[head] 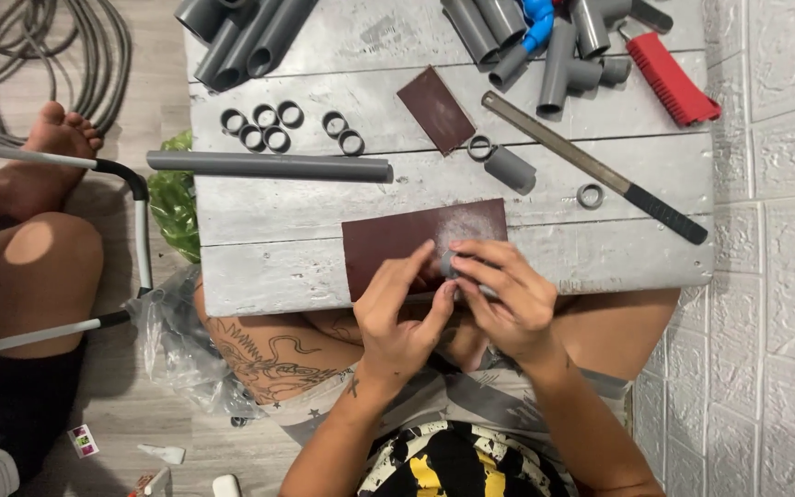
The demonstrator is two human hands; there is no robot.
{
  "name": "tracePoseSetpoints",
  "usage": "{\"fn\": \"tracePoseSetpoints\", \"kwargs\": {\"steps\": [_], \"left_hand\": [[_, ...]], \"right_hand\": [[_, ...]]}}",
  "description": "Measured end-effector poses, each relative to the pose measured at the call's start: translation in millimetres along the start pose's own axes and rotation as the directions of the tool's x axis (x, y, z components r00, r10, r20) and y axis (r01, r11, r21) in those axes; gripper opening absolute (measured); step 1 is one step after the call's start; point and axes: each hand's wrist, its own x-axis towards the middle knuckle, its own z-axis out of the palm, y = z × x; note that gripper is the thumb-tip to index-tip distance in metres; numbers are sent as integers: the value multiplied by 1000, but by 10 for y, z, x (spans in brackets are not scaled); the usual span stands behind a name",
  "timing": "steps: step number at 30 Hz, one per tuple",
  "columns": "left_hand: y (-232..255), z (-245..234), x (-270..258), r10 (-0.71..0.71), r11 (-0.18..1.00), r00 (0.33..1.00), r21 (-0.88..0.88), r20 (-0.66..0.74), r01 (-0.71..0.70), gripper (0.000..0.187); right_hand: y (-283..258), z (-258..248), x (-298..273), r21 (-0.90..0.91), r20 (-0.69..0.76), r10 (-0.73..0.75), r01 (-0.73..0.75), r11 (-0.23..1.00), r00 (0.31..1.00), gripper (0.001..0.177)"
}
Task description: Sanding the edges of small PVC rings and pipe fittings using sandpaper on a flat surface to deburr them.
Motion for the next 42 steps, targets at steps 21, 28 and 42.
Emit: {"fn": "tracePoseSetpoints", "kwargs": {"steps": [21, 28, 42], "left_hand": [[-446, 15, -290, -95, 695, 949, 702, 301, -153, 47], [-469, 0, -303, -111, 731, 954, 673, 280, -112, 49], [-509, -1, -343, -100, 766, 954, 634, 283, -108, 53]], "right_hand": [[40, -330, 131, -492, 550, 12, 312, 813, 835, 14], [17, -325, 81, -497, 566, 54, 289, 818, 823, 17], [-23, -180, 194, -540, 579, 22, 363, 760, 815, 21]]}}
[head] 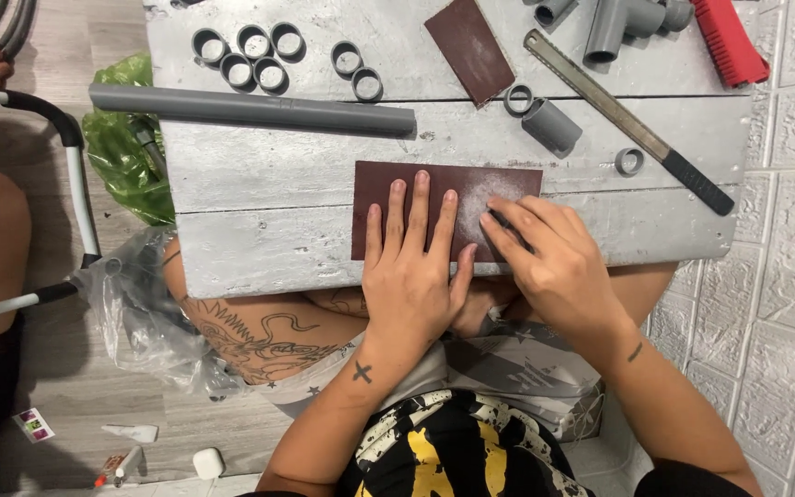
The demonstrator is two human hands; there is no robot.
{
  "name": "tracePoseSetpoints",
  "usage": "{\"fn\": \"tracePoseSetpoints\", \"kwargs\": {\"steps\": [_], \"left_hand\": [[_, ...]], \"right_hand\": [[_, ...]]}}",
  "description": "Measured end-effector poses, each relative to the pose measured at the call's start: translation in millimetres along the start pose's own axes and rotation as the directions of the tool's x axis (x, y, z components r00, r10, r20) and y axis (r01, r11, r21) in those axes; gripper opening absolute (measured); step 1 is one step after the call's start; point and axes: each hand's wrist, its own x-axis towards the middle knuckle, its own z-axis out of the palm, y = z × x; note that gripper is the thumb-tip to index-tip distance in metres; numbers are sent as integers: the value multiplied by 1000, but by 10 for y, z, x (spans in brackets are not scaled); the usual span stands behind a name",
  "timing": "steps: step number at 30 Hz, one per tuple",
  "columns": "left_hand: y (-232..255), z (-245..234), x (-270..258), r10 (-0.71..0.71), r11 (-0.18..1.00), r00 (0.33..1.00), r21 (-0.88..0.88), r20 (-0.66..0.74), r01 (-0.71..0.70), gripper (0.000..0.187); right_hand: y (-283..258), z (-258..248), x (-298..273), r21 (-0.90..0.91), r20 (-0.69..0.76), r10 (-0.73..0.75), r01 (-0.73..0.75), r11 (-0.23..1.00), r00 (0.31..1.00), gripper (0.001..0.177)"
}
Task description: Sanding the edges of small PVC rings and pipe fittings using sandpaper on a flat surface to deburr them.
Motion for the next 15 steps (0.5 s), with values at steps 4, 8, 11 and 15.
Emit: {"fn": "tracePoseSetpoints", "kwargs": {"steps": [4, 8, 11, 15], "left_hand": [[-8, 10, -1, 0, 1000, 1000, 0, -1, 0, 53], [-7, -2, -5, 7, 1000, 1000, 1, -6, -7, 53], [-12, 2, -11, 19, 1000, 1000, -2, -7, -19, 54], [-12, -9, -11, 13, 1000, 1000, -2, 1, -13, 54]], "right_hand": [[-41, -61, -92, -16, 11, 2, -2, 1000, 1000, 22], [-5, 38, -22, -21, -30, -4, 3, 1000, 1000, 22], [-14, 65, 41, -30, -86, -9, 6, 1000, 996, 21], [-44, -60, -78, -33, -19, -7, 6, 999, 1000, 22]]}}
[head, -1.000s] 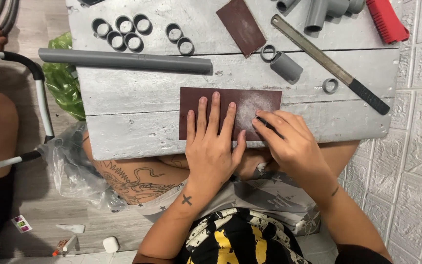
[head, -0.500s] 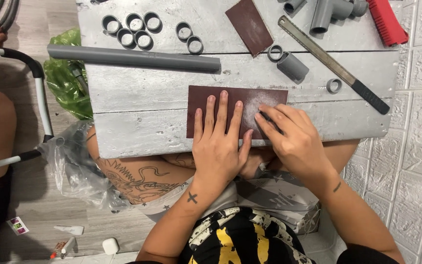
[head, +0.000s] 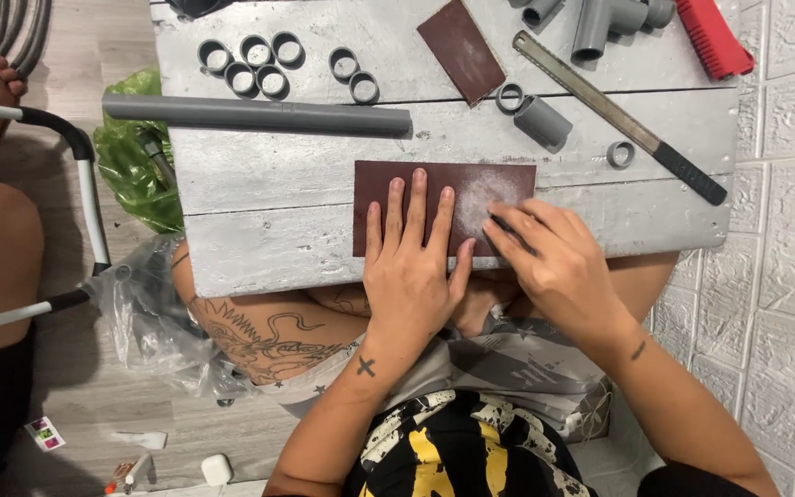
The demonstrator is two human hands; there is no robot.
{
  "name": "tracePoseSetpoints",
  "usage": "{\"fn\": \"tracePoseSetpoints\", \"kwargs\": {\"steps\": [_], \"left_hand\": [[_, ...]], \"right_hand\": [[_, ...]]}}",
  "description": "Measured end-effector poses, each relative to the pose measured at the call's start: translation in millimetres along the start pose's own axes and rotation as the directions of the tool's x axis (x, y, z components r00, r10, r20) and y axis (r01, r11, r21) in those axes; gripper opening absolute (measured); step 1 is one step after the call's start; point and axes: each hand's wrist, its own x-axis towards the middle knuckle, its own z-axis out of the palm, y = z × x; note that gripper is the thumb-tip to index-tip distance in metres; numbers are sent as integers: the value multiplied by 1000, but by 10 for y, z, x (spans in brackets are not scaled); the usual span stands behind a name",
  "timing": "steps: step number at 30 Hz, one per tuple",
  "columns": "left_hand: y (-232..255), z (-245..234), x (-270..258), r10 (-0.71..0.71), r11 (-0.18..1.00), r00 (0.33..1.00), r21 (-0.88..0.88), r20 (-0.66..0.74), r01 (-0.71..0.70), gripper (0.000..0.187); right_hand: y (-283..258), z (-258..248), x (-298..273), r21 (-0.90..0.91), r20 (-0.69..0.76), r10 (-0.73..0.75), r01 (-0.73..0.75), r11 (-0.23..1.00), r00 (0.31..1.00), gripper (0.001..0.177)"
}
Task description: Sanding the edges of small PVC rings and pipe fittings using sandpaper on a flat surface to deburr them.
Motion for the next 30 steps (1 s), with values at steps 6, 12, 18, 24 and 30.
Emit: {"fn": "tracePoseSetpoints", "kwargs": {"steps": [6, 12, 18, 24, 30], "left_hand": [[9, -13, 7, 12, 1000, 1000, 15, -1, -12, 53], [1, -7, 19, 13, 1000, 1000, 28, -12, -13, 55], [11, -42, 41, 14, 1000, 1000, 17, -4, -14, 53], [10, -56, 35, 20, 999, 1000, 28, -6, -20, 53], [14, -51, 41, 24, 999, 1000, 38, -11, -23, 53]], "right_hand": [[33, 122, 54, 2, -61, -11, 11, 1000, 998, 19], [1, 103, 103, -10, -87, -15, 14, 1000, 996, 18], [-14, -7, -14, -8, -24, -7, 7, 1000, 1000, 18], [11, 135, 158, -13, -86, -12, 11, 1000, 996, 17], [7, 130, 138, 1, -83, -6, 6, 1000, 997, 20]]}}
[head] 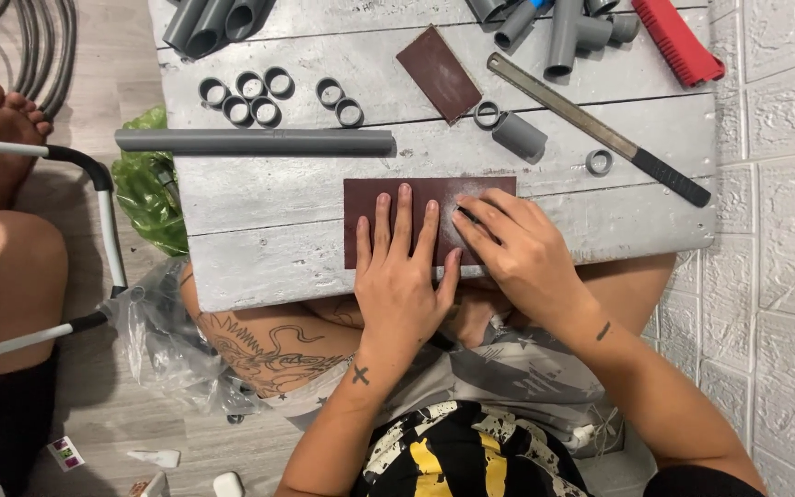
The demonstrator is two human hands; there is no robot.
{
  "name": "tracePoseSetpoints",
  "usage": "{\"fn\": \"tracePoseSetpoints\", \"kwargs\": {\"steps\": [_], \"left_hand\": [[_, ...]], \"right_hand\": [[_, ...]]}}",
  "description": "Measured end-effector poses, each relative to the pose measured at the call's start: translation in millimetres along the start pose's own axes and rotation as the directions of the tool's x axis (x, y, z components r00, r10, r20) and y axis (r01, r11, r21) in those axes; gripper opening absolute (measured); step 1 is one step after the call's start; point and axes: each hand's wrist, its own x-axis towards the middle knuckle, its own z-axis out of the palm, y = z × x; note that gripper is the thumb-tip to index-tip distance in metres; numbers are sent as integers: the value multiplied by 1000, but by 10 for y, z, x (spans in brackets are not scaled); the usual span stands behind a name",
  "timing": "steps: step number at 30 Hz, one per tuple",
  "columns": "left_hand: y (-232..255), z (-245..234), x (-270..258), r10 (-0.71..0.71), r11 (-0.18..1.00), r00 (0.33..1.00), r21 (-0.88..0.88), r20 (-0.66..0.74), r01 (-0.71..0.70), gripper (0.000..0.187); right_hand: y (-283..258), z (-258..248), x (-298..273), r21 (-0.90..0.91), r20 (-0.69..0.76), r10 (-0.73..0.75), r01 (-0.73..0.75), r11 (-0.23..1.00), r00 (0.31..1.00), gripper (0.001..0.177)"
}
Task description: Sanding the edges of small PVC rings and pipe fittings using sandpaper on a flat surface to deburr them.
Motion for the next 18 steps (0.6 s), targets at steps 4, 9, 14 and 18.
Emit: {"fn": "tracePoseSetpoints", "kwargs": {"steps": [4, 9, 14, 18], "left_hand": [[-1, -11, 2, -2, 1000, 1000, 1, 6, 2, 54], [8, -22, 9, -6, 1000, 1000, -4, 10, 6, 54], [1, -21, 13, -5, 1000, 1000, 3, 16, 5, 54], [13, -33, 9, -12, 1000, 1000, -1, 16, 12, 54]], "right_hand": [[5, -4, -6, 12, 6, 5, -5, 1000, 1000, 20], [12, -8, 7, 17, 9, -2, 2, 1000, 1000, 19], [56, -5, -84, 49, -25, -2, 3, 999, 1000, 21], [-1, 30, -159, 118, -31, 14, -11, 993, 999, 22]]}}
